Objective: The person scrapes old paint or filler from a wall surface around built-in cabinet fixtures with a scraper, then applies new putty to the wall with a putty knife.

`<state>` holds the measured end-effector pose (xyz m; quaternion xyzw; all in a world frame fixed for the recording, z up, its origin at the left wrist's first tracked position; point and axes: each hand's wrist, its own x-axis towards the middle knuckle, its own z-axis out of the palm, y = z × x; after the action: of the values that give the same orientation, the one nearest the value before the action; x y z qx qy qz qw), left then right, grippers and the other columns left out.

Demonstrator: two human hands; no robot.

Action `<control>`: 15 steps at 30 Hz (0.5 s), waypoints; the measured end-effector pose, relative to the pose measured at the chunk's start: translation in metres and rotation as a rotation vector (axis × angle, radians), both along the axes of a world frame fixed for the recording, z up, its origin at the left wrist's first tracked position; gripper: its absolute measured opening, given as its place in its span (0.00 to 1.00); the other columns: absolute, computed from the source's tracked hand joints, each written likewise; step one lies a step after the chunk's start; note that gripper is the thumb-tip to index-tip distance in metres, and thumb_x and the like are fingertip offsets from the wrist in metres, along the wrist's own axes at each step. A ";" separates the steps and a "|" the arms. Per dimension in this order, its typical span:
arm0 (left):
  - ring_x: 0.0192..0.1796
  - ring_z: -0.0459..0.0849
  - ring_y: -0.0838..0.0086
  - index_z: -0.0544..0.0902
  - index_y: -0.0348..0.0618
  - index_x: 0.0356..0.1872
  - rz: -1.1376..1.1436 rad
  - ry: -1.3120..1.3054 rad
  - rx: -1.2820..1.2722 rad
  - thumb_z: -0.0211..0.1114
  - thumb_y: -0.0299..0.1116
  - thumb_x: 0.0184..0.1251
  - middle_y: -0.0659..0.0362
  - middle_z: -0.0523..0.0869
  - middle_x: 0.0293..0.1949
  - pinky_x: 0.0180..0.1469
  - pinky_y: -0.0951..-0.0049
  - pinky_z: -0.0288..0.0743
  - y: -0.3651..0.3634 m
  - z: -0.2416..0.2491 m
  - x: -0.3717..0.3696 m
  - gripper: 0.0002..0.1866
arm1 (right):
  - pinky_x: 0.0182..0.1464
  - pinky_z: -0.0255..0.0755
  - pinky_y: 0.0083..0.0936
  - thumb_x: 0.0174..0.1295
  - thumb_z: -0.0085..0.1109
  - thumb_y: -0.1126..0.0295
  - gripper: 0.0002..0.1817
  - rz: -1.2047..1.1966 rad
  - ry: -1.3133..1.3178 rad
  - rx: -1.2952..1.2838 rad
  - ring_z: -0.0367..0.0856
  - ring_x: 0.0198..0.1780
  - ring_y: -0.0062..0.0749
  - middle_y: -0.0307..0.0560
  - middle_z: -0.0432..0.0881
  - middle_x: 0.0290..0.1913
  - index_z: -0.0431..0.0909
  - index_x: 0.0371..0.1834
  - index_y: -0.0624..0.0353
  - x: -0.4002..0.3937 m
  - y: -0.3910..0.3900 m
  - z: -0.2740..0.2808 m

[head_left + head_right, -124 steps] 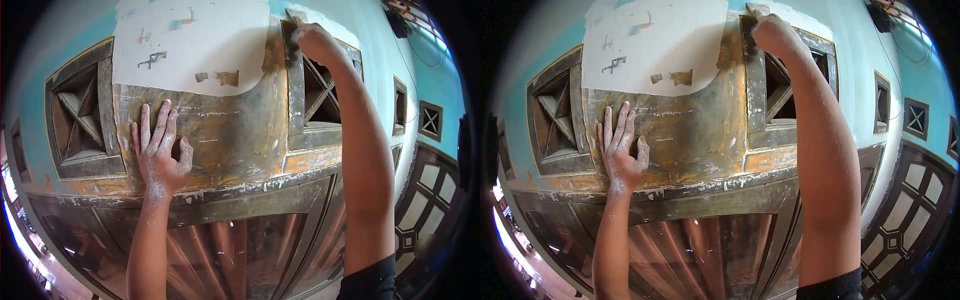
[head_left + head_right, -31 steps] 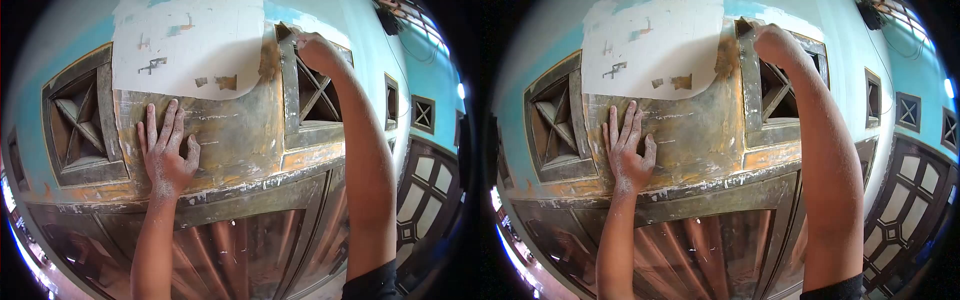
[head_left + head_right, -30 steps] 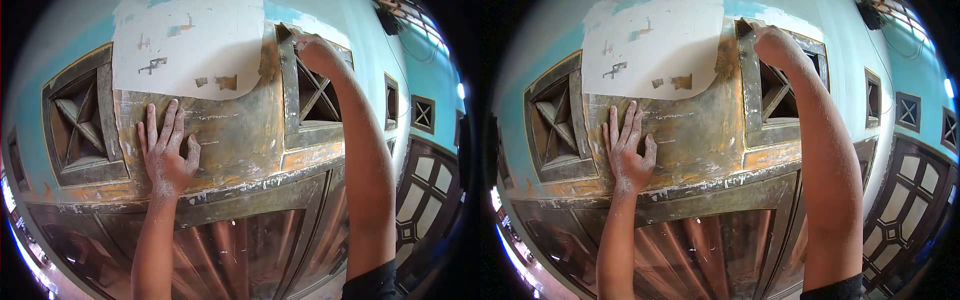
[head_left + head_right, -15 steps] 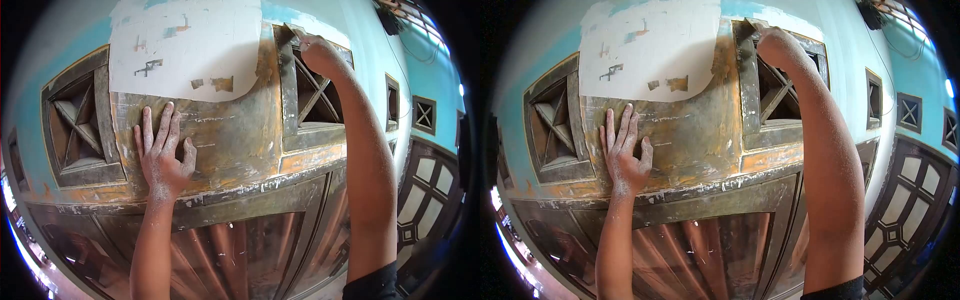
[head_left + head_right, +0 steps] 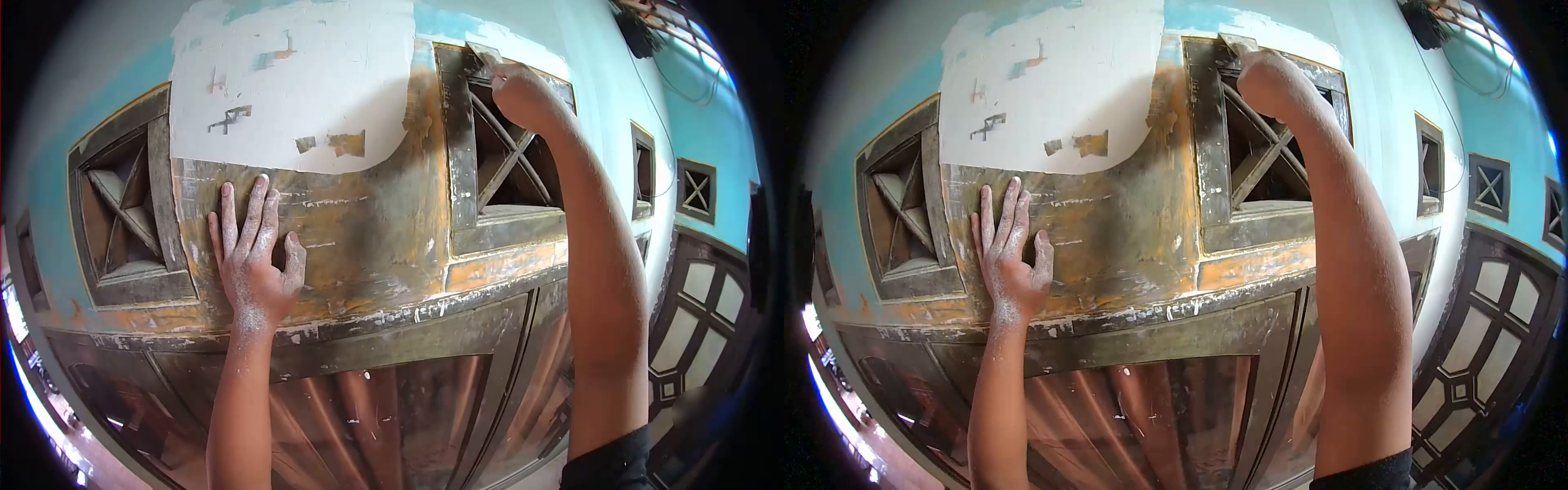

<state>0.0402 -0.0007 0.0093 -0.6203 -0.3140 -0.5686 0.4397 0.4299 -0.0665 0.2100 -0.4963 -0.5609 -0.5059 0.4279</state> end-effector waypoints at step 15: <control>0.87 0.55 0.46 0.76 0.40 0.74 0.000 -0.042 0.004 0.61 0.33 0.66 0.58 0.69 0.82 0.84 0.37 0.43 0.003 -0.008 0.015 0.33 | 0.40 0.83 0.45 0.75 0.47 0.64 0.17 0.031 0.152 -0.122 0.88 0.33 0.51 0.60 0.89 0.38 0.86 0.54 0.57 -0.010 -0.018 0.001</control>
<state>0.0557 0.0021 0.0012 -0.6072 -0.3223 -0.5821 0.4342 0.4202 -0.0844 0.2113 -0.5498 -0.5642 -0.4249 0.4459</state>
